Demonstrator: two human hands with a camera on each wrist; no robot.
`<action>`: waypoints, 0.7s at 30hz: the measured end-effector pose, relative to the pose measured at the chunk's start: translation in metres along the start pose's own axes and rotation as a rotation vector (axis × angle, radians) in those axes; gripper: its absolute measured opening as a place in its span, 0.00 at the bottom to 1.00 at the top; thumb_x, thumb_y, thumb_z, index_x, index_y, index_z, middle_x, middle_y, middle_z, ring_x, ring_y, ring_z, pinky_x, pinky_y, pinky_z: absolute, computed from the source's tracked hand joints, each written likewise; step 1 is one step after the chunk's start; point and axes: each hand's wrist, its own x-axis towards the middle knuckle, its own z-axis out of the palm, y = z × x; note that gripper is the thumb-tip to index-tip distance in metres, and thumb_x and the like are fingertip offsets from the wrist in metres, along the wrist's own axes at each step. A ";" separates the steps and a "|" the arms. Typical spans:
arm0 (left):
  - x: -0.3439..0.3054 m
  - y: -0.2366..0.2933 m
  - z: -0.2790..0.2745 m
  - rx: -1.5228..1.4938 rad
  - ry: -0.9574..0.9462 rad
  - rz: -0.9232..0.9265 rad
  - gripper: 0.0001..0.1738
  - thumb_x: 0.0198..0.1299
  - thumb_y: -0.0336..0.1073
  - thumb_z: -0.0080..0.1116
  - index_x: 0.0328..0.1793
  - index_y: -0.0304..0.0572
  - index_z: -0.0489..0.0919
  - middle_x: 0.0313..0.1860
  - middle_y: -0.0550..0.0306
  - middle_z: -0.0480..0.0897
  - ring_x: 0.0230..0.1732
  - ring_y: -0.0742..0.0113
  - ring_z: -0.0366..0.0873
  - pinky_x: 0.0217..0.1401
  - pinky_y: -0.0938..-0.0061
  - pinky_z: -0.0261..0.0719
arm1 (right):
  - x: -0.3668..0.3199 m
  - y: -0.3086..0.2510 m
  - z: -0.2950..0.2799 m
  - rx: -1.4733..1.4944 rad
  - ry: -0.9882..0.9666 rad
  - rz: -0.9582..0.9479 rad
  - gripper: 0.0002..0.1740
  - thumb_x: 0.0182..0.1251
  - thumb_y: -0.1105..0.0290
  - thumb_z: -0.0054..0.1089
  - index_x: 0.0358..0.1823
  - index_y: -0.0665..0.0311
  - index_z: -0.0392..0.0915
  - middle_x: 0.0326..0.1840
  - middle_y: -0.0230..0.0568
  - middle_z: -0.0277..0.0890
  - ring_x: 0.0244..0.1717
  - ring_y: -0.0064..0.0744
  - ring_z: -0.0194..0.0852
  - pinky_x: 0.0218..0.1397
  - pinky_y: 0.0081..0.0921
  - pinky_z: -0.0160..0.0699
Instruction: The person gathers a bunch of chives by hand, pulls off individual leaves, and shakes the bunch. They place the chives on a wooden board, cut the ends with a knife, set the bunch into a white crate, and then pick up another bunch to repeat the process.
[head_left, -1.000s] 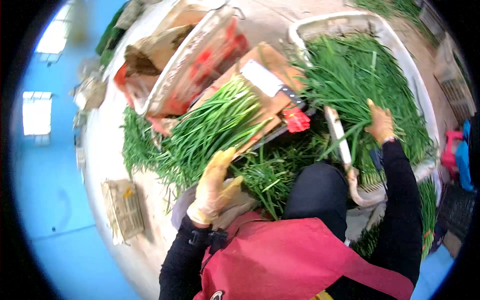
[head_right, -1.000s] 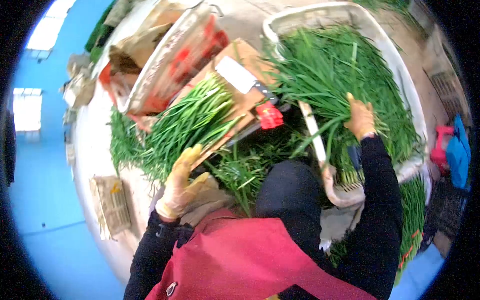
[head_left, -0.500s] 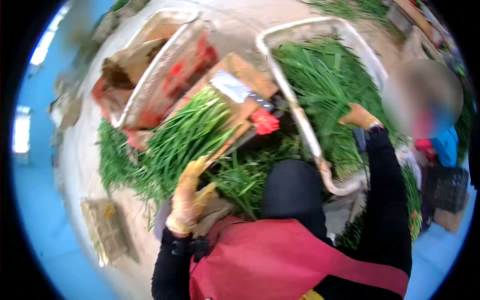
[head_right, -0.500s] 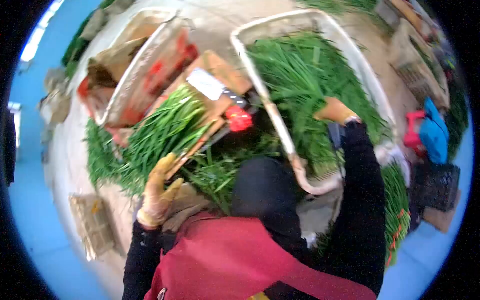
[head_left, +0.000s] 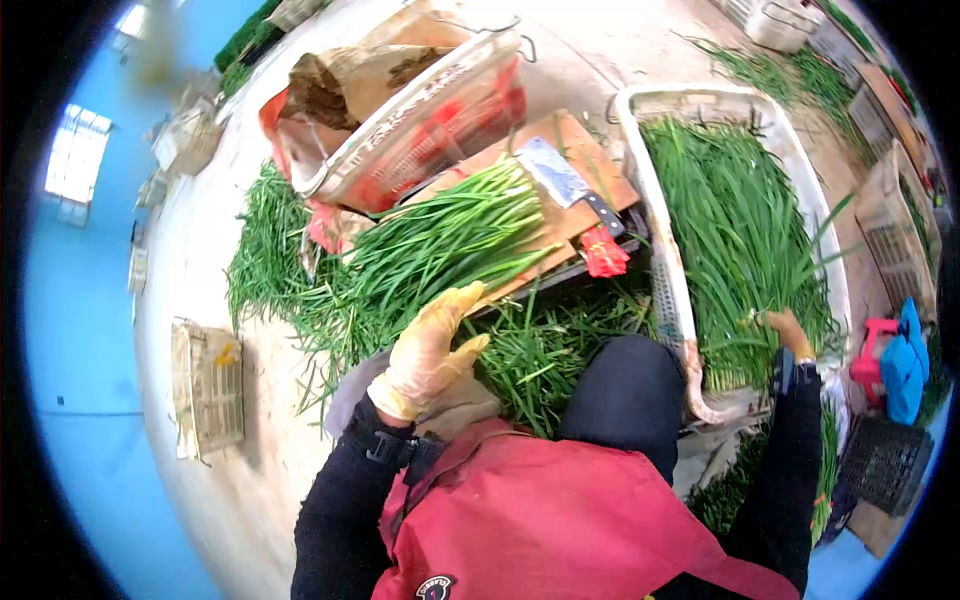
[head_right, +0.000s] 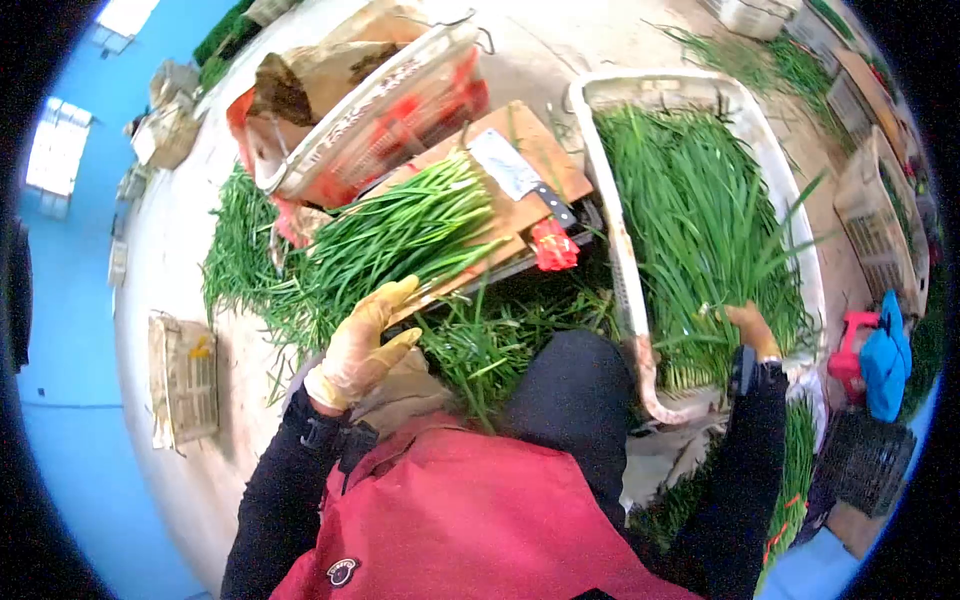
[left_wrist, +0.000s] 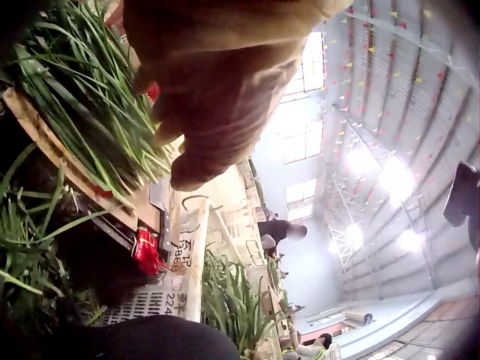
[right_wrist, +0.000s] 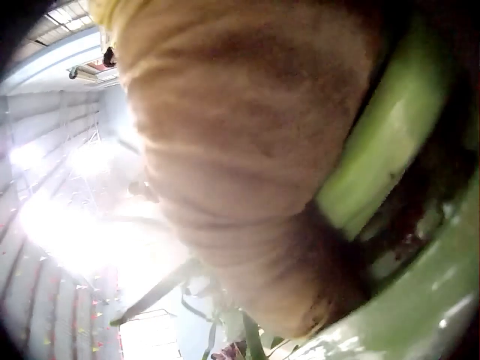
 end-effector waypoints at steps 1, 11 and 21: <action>0.002 -0.002 -0.004 0.017 0.001 -0.003 0.36 0.57 0.29 0.67 0.74 0.39 0.68 0.69 0.47 0.74 0.70 0.53 0.69 0.75 0.66 0.63 | -0.005 -0.028 0.005 0.374 -0.028 0.120 0.16 0.74 0.66 0.46 0.53 0.53 0.83 0.54 0.28 0.84 0.57 0.24 0.78 0.78 0.45 0.50; 0.017 -0.022 0.016 -0.113 -0.163 0.064 0.33 0.60 0.43 0.65 0.68 0.34 0.72 0.63 0.40 0.77 0.67 0.47 0.71 0.72 0.63 0.67 | 0.008 -0.034 0.007 0.372 0.207 -0.107 0.15 0.71 0.67 0.52 0.47 0.68 0.84 0.53 0.40 0.83 0.50 0.33 0.82 0.54 0.32 0.82; 0.053 0.018 0.030 -0.973 -0.445 -0.269 0.35 0.65 0.34 0.63 0.75 0.29 0.63 0.71 0.47 0.70 0.70 0.65 0.67 0.73 0.70 0.66 | -0.005 -0.235 0.064 0.922 -0.021 -0.058 0.36 0.64 0.61 0.67 0.68 0.73 0.66 0.63 0.53 0.76 0.59 0.41 0.78 0.62 0.38 0.80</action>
